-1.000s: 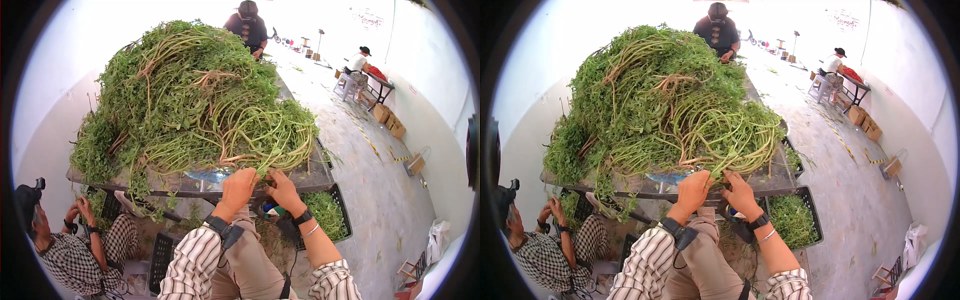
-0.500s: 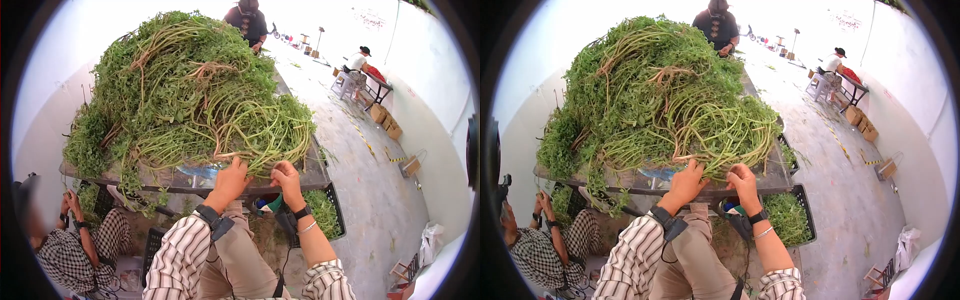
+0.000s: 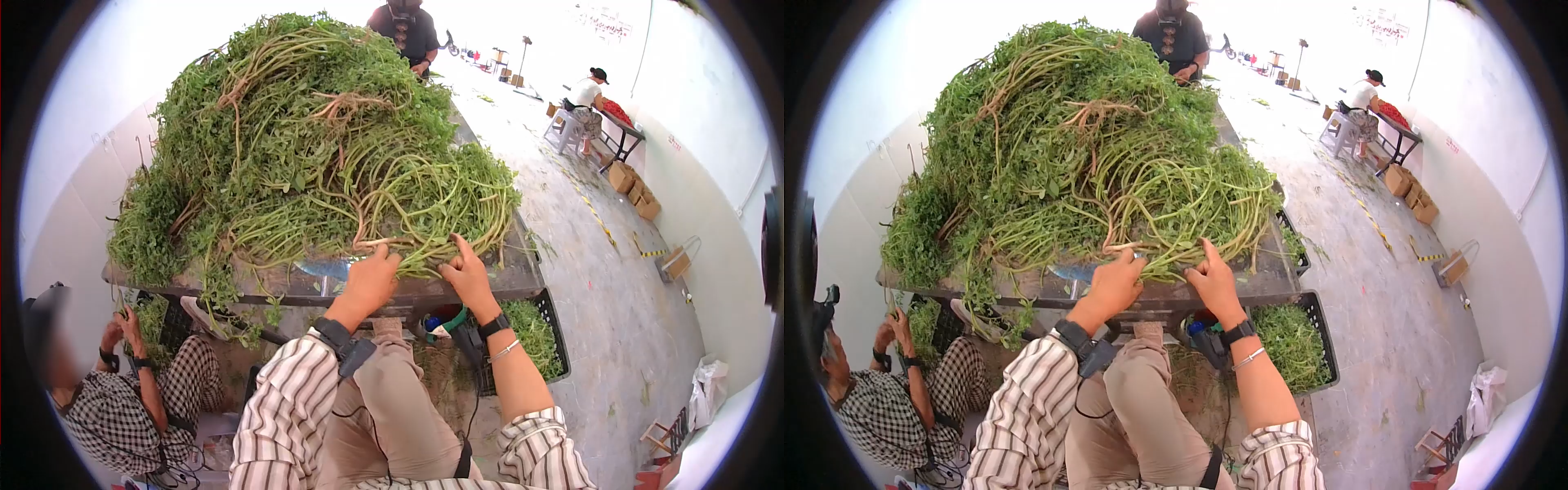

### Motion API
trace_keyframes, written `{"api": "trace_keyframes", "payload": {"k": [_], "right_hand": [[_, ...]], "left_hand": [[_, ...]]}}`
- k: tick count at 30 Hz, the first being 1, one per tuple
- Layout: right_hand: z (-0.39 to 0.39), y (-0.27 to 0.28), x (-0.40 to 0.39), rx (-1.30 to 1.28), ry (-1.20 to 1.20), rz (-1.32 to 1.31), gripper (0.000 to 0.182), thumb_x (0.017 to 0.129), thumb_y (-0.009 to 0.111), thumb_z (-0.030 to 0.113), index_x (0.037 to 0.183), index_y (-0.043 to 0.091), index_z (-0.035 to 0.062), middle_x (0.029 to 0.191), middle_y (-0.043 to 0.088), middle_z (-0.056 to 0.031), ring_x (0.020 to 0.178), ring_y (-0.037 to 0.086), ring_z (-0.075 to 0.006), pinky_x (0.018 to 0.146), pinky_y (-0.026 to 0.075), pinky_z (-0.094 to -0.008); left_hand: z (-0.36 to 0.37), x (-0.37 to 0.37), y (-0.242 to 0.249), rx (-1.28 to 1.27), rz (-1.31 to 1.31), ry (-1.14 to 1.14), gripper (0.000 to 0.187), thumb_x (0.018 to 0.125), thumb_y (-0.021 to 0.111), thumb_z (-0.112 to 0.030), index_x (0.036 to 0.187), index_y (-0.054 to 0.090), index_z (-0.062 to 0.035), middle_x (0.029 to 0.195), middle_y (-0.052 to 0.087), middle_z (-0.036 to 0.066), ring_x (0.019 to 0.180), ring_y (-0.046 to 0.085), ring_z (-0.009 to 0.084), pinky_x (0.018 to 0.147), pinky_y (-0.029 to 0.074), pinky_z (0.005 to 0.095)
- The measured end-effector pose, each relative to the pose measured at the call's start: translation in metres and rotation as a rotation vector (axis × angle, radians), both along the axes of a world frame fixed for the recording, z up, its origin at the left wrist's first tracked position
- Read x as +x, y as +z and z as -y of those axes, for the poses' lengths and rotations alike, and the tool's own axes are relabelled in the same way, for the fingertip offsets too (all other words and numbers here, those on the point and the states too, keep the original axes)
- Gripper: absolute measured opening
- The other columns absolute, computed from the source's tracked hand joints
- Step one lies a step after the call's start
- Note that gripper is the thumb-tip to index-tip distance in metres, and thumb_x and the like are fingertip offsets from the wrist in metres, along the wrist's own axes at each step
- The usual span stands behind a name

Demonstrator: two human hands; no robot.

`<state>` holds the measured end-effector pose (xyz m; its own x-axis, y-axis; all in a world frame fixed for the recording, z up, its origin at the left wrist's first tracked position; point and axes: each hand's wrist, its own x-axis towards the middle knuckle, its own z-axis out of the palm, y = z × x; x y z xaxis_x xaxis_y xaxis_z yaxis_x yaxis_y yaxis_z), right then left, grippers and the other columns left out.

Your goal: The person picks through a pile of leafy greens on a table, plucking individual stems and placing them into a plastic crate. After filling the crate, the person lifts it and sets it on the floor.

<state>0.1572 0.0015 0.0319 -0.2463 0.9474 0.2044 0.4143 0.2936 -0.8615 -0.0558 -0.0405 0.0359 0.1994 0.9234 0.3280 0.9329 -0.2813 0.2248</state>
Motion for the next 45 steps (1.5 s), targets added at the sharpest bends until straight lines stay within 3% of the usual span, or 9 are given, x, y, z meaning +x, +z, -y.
{"api": "trace_keyframes", "payload": {"k": [6, 10, 21, 25, 27, 37, 45], "right_hand": [[0.000, 0.004, 0.004, -0.085, 0.118, -0.114, 0.086, 0.076, 0.070, 0.013, 0.148, 0.023, 0.0022, 0.066, 0.053, -0.0026, 0.060, 0.048, -0.0134, 0.057, 0.040, -0.0273], [-0.002, 0.001, 0.002, -0.018, 0.085, -0.006, 0.085, 0.076, 0.069, 0.012, 0.148, 0.024, 0.0035, 0.069, 0.057, -0.0037, 0.063, 0.052, -0.0139, 0.060, 0.043, -0.0279], [0.004, 0.009, 0.001, -0.059, 0.079, -0.078, 0.082, 0.077, 0.066, 0.008, 0.148, 0.024, 0.0044, 0.067, 0.056, -0.0036, 0.062, 0.053, -0.0131, 0.062, 0.044, -0.0277], [0.001, -0.002, 0.001, -0.025, 0.083, -0.110, 0.079, 0.078, 0.067, 0.006, 0.146, 0.027, 0.0018, 0.063, 0.049, 0.0009, 0.059, 0.044, -0.0081, 0.056, 0.037, -0.0237], [0.000, 0.001, 0.002, -0.024, 0.074, -0.064, 0.079, 0.077, 0.066, 0.009, 0.145, 0.028, 0.0022, 0.065, 0.053, -0.0024, 0.061, 0.050, -0.0122, 0.060, 0.041, -0.0269], [0.002, 0.003, 0.001, -0.041, 0.056, -0.137, 0.076, 0.076, 0.064, 0.007, 0.144, 0.031, 0.0009, 0.062, 0.051, -0.0006, 0.058, 0.046, -0.0100, 0.057, 0.040, -0.0251], [0.002, 0.001, 0.000, -0.015, 0.054, -0.147, 0.073, 0.077, 0.063, 0.006, 0.144, 0.033, 0.0007, 0.059, 0.045, 0.0012, 0.057, 0.041, -0.0083, 0.057, 0.037, -0.0240]], "left_hand": [[0.020, -0.012, 0.005, -0.036, -0.058, -0.006, 0.036, 0.075, 0.067, -0.010, 0.108, 0.052, -0.0084, 0.104, 0.051, 0.014, 0.090, 0.060, 0.0350, 0.069, 0.050, 0.0454], [0.024, -0.023, 0.001, 0.021, -0.061, -0.049, 0.035, 0.075, 0.065, -0.005, 0.107, 0.052, -0.0068, 0.100, 0.052, 0.013, 0.091, 0.060, 0.0345, 0.069, 0.050, 0.0457], [0.033, -0.041, -0.006, 0.119, -0.117, -0.063, 0.027, 0.074, 0.063, -0.002, 0.095, 0.047, -0.0024, 0.096, 0.051, 0.015, 0.080, 0.060, 0.0363, 0.062, 0.049, 0.0455], [0.047, -0.048, -0.008, 0.076, -0.106, -0.020, 0.029, 0.073, 0.065, -0.004, 0.095, 0.045, -0.0025, 0.094, 0.049, 0.015, 0.081, 0.060, 0.0355, 0.062, 0.050, 0.0445], [0.047, -0.052, -0.010, 0.083, -0.083, -0.019, 0.030, 0.073, 0.064, -0.004, 0.095, 0.044, -0.0024, 0.093, 0.048, 0.015, 0.082, 0.060, 0.0353, 0.062, 0.049, 0.0445], [0.069, -0.059, 0.001, 0.117, 0.062, 0.009, 0.028, 0.075, 0.059, -0.002, 0.099, 0.044, -0.0017, 0.094, 0.047, 0.016, 0.082, 0.057, 0.0387, 0.063, 0.047, 0.0465], [0.083, -0.077, -0.004, 0.040, 0.079, -0.050, 0.040, 0.071, 0.058, 0.000, 0.110, 0.048, -0.0043, 0.104, 0.051, 0.014, 0.085, 0.057, 0.0382, 0.066, 0.048, 0.0466]]}}
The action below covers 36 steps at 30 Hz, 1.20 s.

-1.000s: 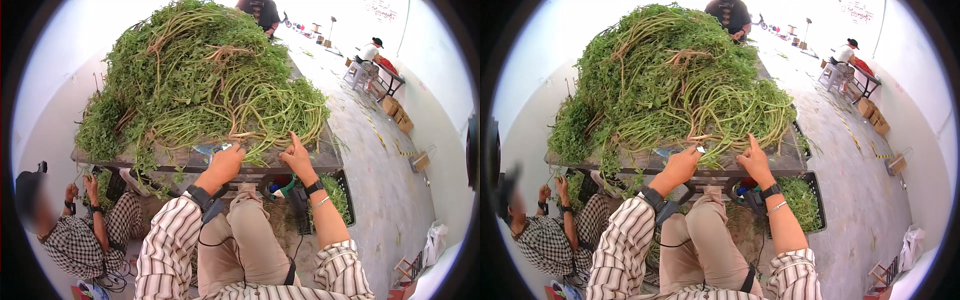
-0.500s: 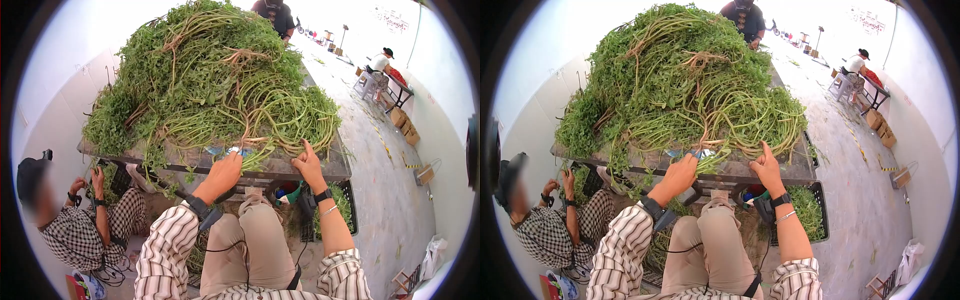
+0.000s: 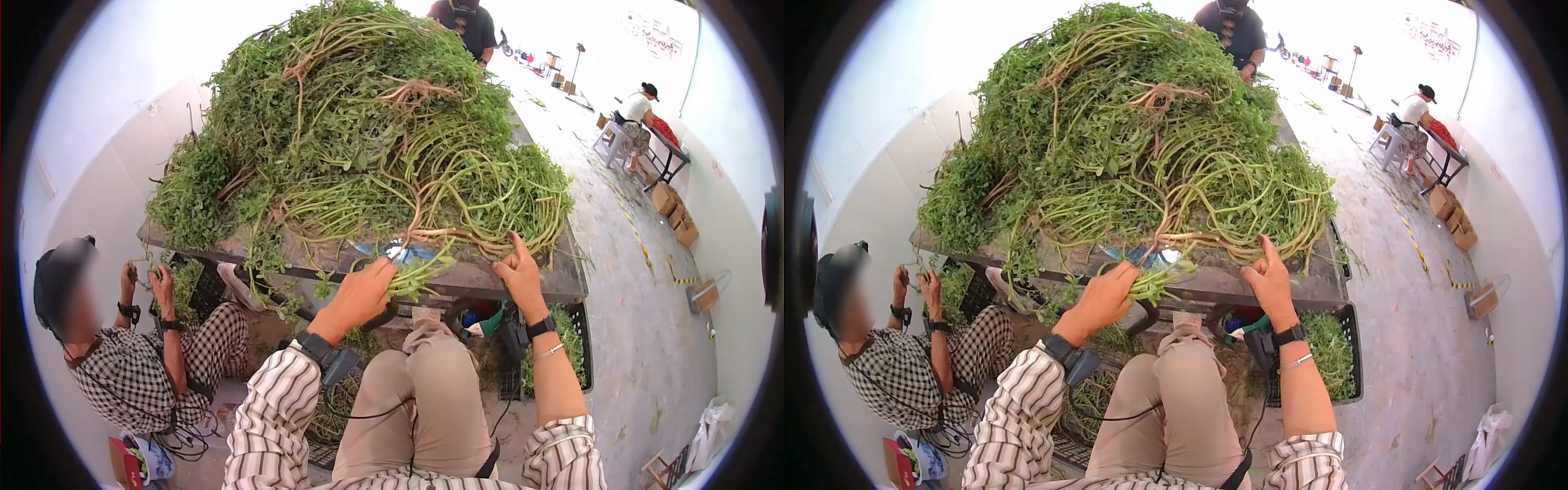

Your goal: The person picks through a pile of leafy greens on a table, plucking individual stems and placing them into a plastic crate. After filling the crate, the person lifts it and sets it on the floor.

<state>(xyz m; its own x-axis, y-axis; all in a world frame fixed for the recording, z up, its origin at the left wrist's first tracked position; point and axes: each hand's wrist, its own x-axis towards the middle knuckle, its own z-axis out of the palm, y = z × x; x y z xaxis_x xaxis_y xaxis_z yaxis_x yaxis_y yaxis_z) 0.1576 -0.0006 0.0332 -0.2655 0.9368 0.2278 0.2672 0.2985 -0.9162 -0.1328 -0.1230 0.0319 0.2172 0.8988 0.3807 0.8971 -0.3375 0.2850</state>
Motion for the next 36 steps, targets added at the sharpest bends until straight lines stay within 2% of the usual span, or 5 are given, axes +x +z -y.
{"api": "trace_keyframes", "payload": {"k": [10, 17, 26, 32, 36], "right_hand": [[0.001, 0.000, 0.000, -0.006, -0.014, -0.026, 0.069, 0.078, 0.062, 0.005, 0.142, 0.035, -0.0008, 0.061, 0.045, 0.0022, 0.056, 0.041, -0.0072, 0.054, 0.036, -0.0230], [-0.004, -0.006, 0.001, 0.038, -0.024, 0.009, 0.065, 0.080, 0.062, 0.006, 0.140, 0.037, -0.0013, 0.060, 0.046, 0.0018, 0.055, 0.042, -0.0069, 0.050, 0.035, -0.0234], [-0.003, -0.003, 0.002, 0.033, -0.008, 0.002, 0.064, 0.082, 0.060, 0.005, 0.141, 0.036, -0.0016, 0.061, 0.046, 0.0021, 0.055, 0.041, -0.0062, 0.050, 0.033, -0.0219], [-0.001, 0.002, 0.002, -0.012, 0.012, -0.021, 0.064, 0.083, 0.060, 0.005, 0.142, 0.035, -0.0008, 0.061, 0.046, 0.0027, 0.054, 0.041, -0.0052, 0.048, 0.033, -0.0207], [-0.001, -0.001, 0.003, -0.012, 0.006, -0.024, 0.063, 0.084, 0.059, 0.005, 0.142, 0.035, 0.0004, 0.061, 0.046, 0.0028, 0.053, 0.040, -0.0044, 0.047, 0.032, -0.0210]], "left_hand": [[0.015, -0.011, -0.001, 0.001, 0.013, -0.073, 0.050, 0.068, 0.066, -0.002, 0.114, 0.050, -0.0089, 0.110, 0.054, 0.007, 0.093, 0.058, 0.0338, 0.069, 0.050, 0.0418], [0.023, -0.022, -0.003, 0.062, -0.179, -0.193, 0.056, 0.060, 0.069, -0.001, 0.114, 0.055, -0.0126, 0.113, 0.055, -0.001, 0.093, 0.057, 0.0239, 0.071, 0.052, 0.0361], [0.039, -0.038, -0.001, -0.025, -0.107, -0.180, 0.054, 0.063, 0.061, 0.004, 0.114, 0.055, -0.0109, 0.120, 0.055, 0.001, 0.102, 0.059, 0.0266, 0.074, 0.052, 0.0368], [0.051, -0.045, -0.016, -0.087, -0.024, -0.142, 0.045, 0.070, 0.058, 0.001, 0.114, 0.054, -0.0065, 0.125, 0.054, 0.005, 0.103, 0.059, 0.0311, 0.081, 0.051, 0.0385], [0.059, -0.047, -0.017, -0.071, 0.019, -0.142, 0.037, 0.069, 0.055, 0.005, 0.106, 0.050, -0.0041, 0.124, 0.053, 0.007, 0.107, 0.056, 0.0336, 0.080, 0.052, 0.0411]]}}
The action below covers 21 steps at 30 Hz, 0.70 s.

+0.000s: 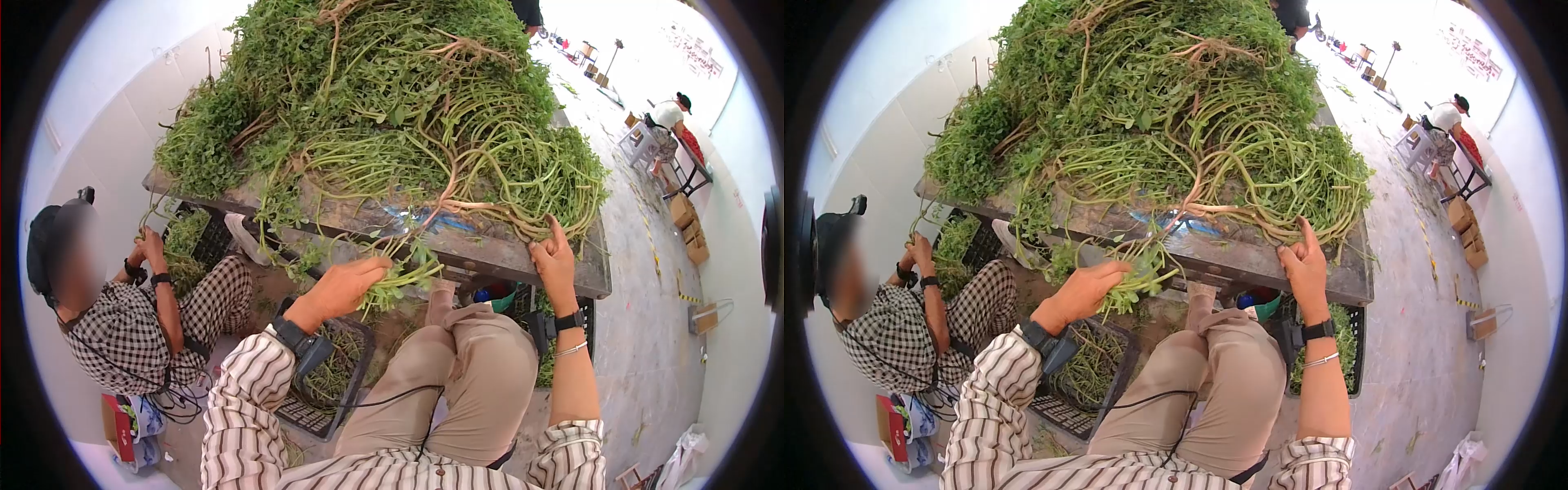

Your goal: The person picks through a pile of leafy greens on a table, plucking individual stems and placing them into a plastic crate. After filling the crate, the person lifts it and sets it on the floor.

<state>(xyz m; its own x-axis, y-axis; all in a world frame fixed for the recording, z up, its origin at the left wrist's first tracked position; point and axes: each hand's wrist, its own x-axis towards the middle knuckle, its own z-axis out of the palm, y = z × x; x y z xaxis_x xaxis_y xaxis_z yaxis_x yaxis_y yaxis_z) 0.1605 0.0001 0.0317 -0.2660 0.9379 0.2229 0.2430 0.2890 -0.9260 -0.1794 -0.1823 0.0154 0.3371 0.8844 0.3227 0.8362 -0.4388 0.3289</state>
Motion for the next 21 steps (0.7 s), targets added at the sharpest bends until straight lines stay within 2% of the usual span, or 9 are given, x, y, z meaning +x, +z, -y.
{"api": "trace_keyframes", "payload": {"k": [4, 7, 12, 14, 16, 17, 18, 20, 21], "right_hand": [[0.000, 0.002, -0.002, -0.020, 0.004, -0.009, 0.063, 0.084, 0.059, 0.006, 0.142, 0.034, 0.0014, 0.061, 0.047, 0.0030, 0.052, 0.040, -0.0042, 0.047, 0.032, -0.0208], [0.001, 0.001, 0.001, -0.022, 0.000, -0.008, 0.063, 0.084, 0.059, 0.006, 0.142, 0.035, 0.0018, 0.061, 0.048, 0.0031, 0.052, 0.039, -0.0042, 0.047, 0.032, -0.0210], [0.001, 0.001, 0.000, 0.019, -0.002, 0.037, 0.063, 0.083, 0.058, 0.007, 0.142, 0.036, 0.0016, 0.060, 0.050, 0.0017, 0.051, 0.041, -0.0046, 0.047, 0.033, -0.0214], [0.003, 0.004, -0.001, 0.005, -0.014, 0.035, 0.062, 0.083, 0.058, 0.008, 0.141, 0.037, 0.0017, 0.059, 0.050, 0.0011, 0.051, 0.041, -0.0050, 0.048, 0.034, -0.0215], [0.005, 0.005, -0.001, 0.003, -0.020, 0.025, 0.062, 0.082, 0.058, 0.007, 0.141, 0.037, 0.0018, 0.059, 0.049, 0.0012, 0.051, 0.041, -0.0052, 0.047, 0.034, -0.0217], [0.005, 0.003, -0.001, 0.023, -0.020, 0.015, 0.062, 0.082, 0.058, 0.007, 0.141, 0.038, 0.0020, 0.058, 0.049, 0.0012, 0.050, 0.041, -0.0052, 0.047, 0.033, -0.0217], [0.005, 0.003, -0.001, 0.014, -0.022, 0.005, 0.062, 0.082, 0.058, 0.007, 0.141, 0.038, 0.0020, 0.058, 0.049, 0.0012, 0.050, 0.041, -0.0052, 0.047, 0.033, -0.0217], [0.005, 0.006, -0.001, -0.008, -0.020, 0.018, 0.062, 0.082, 0.058, 0.007, 0.140, 0.038, 0.0021, 0.058, 0.048, 0.0014, 0.050, 0.041, -0.0052, 0.047, 0.033, -0.0218], [0.004, 0.004, -0.001, -0.002, -0.029, 0.028, 0.062, 0.082, 0.058, 0.008, 0.140, 0.039, 0.0023, 0.058, 0.048, 0.0016, 0.050, 0.040, -0.0051, 0.047, 0.033, -0.0219]], "left_hand": [[0.008, 0.000, -0.006, -0.082, 0.066, 0.039, 0.032, 0.070, 0.054, 0.006, 0.101, 0.050, -0.0021, 0.124, 0.053, 0.008, 0.106, 0.057, 0.0341, 0.079, 0.051, 0.0420], [0.012, -0.003, -0.008, -0.041, 0.098, 0.023, 0.039, 0.067, 0.058, 0.007, 0.105, 0.055, -0.0026, 0.125, 0.052, 0.011, 0.100, 0.058, 0.0356, 0.080, 0.051, 0.0405], [0.022, 0.002, -0.011, 0.092, 0.355, 0.102, 0.027, 0.077, 0.065, -0.001, 0.103, 0.061, -0.0048, 0.117, 0.056, 0.009, 0.094, 0.063, 0.0303, 0.079, 0.052, 0.0386], [0.020, -0.001, -0.025, 0.085, 0.402, 0.127, 0.021, 0.083, 0.064, -0.004, 0.104, 0.061, -0.0052, 0.117, 0.052, 0.008, 0.094, 0.061, 0.0253, 0.079, 0.051, 0.0372], [0.018, -0.003, -0.029, -0.085, 0.653, 0.168, 0.019, 0.085, 0.063, -0.004, 0.104, 0.061, -0.0050, 0.123, 0.043, 0.009, 0.096, 0.057, 0.0220, 0.080, 0.050, 0.0341], [0.019, -0.004, -0.030, 0.074, 0.488, 0.109, 0.017, 0.088, 0.061, -0.004, 0.104, 0.059, -0.0044, 0.120, 0.046, 0.009, 0.095, 0.055, 0.0189, 0.079, 0.050, 0.0313], [0.018, -0.004, -0.028, 0.066, 0.478, 0.108, 0.017, 0.088, 0.061, -0.004, 0.104, 0.059, -0.0044, 0.120, 0.046, 0.009, 0.095, 0.055, 0.0189, 0.079, 0.050, 0.0313], [0.018, -0.004, -0.026, 0.241, 0.396, 0.132, 0.018, 0.088, 0.061, -0.004, 0.106, 0.059, -0.0052, 0.105, 0.055, 0.008, 0.092, 0.056, 0.0177, 0.078, 0.050, 0.0293], [0.019, -0.004, -0.034, -0.166, 0.932, 0.217, 0.025, 0.081, 0.066, -0.003, 0.106, 0.063, -0.0040, 0.121, 0.047, 0.014, 0.100, 0.059, 0.0335, 0.086, 0.048, 0.0388]]}}
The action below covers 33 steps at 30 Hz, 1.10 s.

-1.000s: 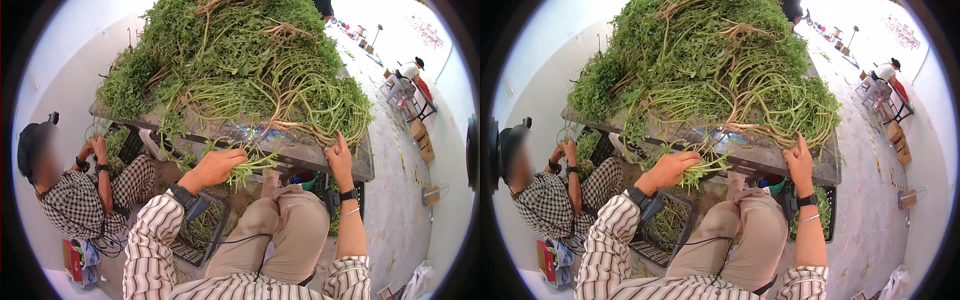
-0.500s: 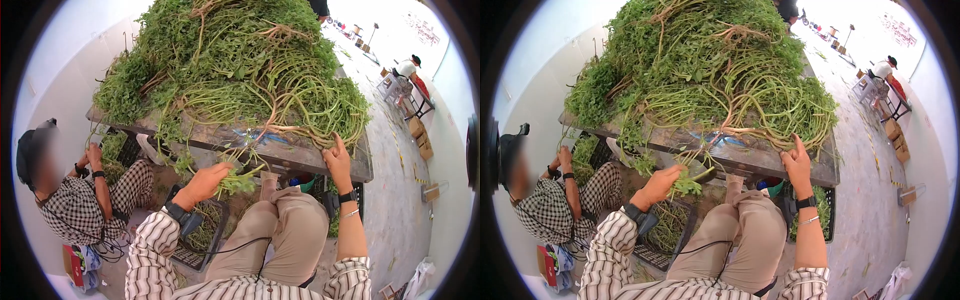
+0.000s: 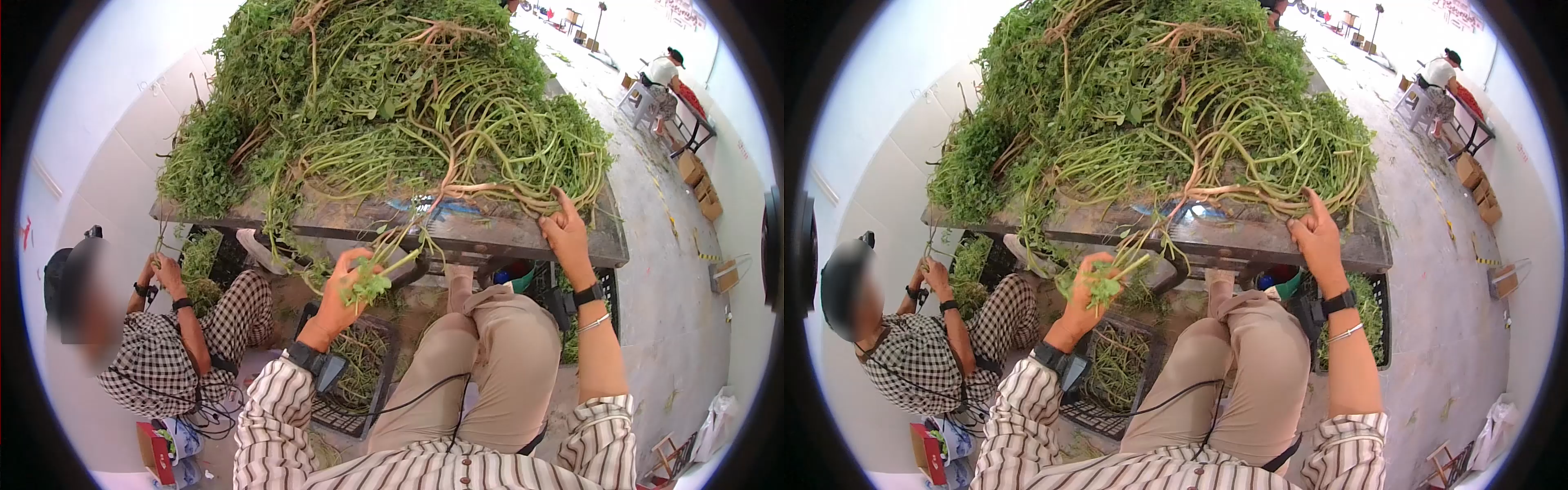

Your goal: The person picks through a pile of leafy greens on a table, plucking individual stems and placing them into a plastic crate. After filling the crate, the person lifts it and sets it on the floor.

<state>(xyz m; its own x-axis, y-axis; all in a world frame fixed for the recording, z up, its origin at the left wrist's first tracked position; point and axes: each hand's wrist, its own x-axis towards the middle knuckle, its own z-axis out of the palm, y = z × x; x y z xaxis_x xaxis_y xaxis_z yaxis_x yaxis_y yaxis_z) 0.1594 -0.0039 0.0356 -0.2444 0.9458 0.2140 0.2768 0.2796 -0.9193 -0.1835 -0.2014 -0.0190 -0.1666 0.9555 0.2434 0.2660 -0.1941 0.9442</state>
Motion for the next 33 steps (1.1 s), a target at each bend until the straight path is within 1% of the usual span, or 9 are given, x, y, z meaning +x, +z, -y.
{"api": "trace_keyframes", "payload": {"k": [1, 3, 4, 8, 17, 25, 26, 30, 33], "right_hand": [[0.000, -0.001, 0.000, -0.011, 0.002, -0.003, 0.062, 0.082, 0.058, 0.008, 0.140, 0.039, 0.0023, 0.058, 0.048, 0.0016, 0.050, 0.040, -0.0051, 0.047, 0.033, -0.0219], [-0.001, -0.002, 0.000, 0.017, 0.005, -0.012, 0.062, 0.082, 0.059, 0.008, 0.140, 0.039, 0.0028, 0.058, 0.048, 0.0019, 0.050, 0.040, -0.0050, 0.047, 0.033, -0.0217], [-0.001, -0.003, 0.000, 0.025, 0.002, -0.015, 0.061, 0.082, 0.059, 0.007, 0.140, 0.040, 0.0035, 0.058, 0.048, 0.0022, 0.050, 0.040, -0.0046, 0.046, 0.033, -0.0210], [0.000, -0.002, 0.000, 0.021, -0.003, -0.023, 0.060, 0.083, 0.059, 0.007, 0.140, 0.040, 0.0041, 0.058, 0.048, 0.0025, 0.050, 0.039, -0.0038, 0.046, 0.032, -0.0205], [0.002, 0.001, -0.002, 0.000, -0.019, -0.028, 0.059, 0.083, 0.059, 0.007, 0.139, 0.041, 0.0052, 0.057, 0.048, 0.0028, 0.049, 0.039, -0.0041, 0.046, 0.032, -0.0208], [0.001, 0.000, -0.002, -0.012, -0.001, -0.043, 0.060, 0.083, 0.059, 0.009, 0.139, 0.040, 0.0050, 0.058, 0.048, 0.0026, 0.049, 0.039, -0.0043, 0.045, 0.031, -0.0208], [0.001, 0.001, -0.002, -0.018, 0.001, -0.044, 0.060, 0.083, 0.059, 0.008, 0.139, 0.040, 0.0048, 0.058, 0.048, 0.0025, 0.049, 0.039, -0.0043, 0.045, 0.031, -0.0208], [0.004, 0.005, -0.004, 0.000, -0.026, -0.005, 0.059, 0.083, 0.059, 0.007, 0.139, 0.040, 0.0052, 0.058, 0.049, 0.0024, 0.048, 0.039, -0.0043, 0.045, 0.031, -0.0209], [0.003, 0.002, -0.003, -0.018, -0.016, -0.027, 0.060, 0.083, 0.059, 0.007, 0.139, 0.040, 0.0055, 0.058, 0.049, 0.0026, 0.049, 0.039, -0.0041, 0.045, 0.031, -0.0210]], "left_hand": [[0.001, -0.004, -0.007, -0.011, -0.003, 0.002, 0.025, 0.081, 0.066, -0.003, 0.106, 0.063, -0.0040, 0.121, 0.047, 0.014, 0.100, 0.059, 0.0335, 0.086, 0.048, 0.0388], [-0.001, -0.008, -0.008, 0.180, -0.417, -0.008, 0.024, 0.082, 0.068, -0.005, 0.105, 0.063, -0.0036, 0.120, 0.050, 0.017, 0.102, 0.059, 0.0356, 0.085, 0.049, 0.0395], [-0.002, -0.006, -0.003, 0.248, -0.522, 0.037, 0.018, 0.084, 0.068, -0.007, 0.100, 0.062, -0.0031, 0.109, 0.060, 0.009, 0.107, 0.054, 0.0240, 0.088, 0.045, 0.0359], [0.000, 0.005, 0.016, 0.152, -0.355, 0.048, 0.017, 0.081, 0.072, -0.010, 0.093, 0.064, -0.0033, 0.112, 0.055, 0.011, 0.104, 0.053, 0.0263, 0.089, 0.042, 0.0388], [-0.002, -0.003, 0.009, 0.228, -0.445, 0.130, 0.016, 0.080, 0.069, -0.004, 0.095, 0.066, -0.0022, 0.102, 0.063, 0.014, 0.096, 0.059, 0.0304, 0.085, 0.045, 0.0393], [0.024, -0.004, 0.013, 0.089, -0.277, 0.232, 0.029, 0.081, 0.067, -0.002, 0.109, 0.064, -0.0009, 0.115, 0.064, 0.011, 0.098, 0.060, 0.0208, 0.084, 0.046, 0.0311], [0.024, -0.003, 0.007, 0.122, -0.080, 0.193, 0.027, 0.081, 0.066, -0.001, 0.108, 0.065, -0.0012, 0.113, 0.063, 0.009, 0.098, 0.060, 0.0203, 0.083, 0.047, 0.0303], [0.031, -0.003, 0.018, 0.206, -0.437, 0.223, 0.028, 0.079, 0.063, 0.002, 0.106, 0.065, -0.0040, 0.103, 0.063, 0.008, 0.097, 0.060, 0.0224, 0.084, 0.048, 0.0337], [0.035, -0.003, 0.021, 0.245, -0.279, 0.210, 0.025, 0.078, 0.063, 0.003, 0.102, 0.066, -0.0048, 0.104, 0.062, 0.008, 0.096, 0.059, 0.0231, 0.085, 0.047, 0.0352]]}}
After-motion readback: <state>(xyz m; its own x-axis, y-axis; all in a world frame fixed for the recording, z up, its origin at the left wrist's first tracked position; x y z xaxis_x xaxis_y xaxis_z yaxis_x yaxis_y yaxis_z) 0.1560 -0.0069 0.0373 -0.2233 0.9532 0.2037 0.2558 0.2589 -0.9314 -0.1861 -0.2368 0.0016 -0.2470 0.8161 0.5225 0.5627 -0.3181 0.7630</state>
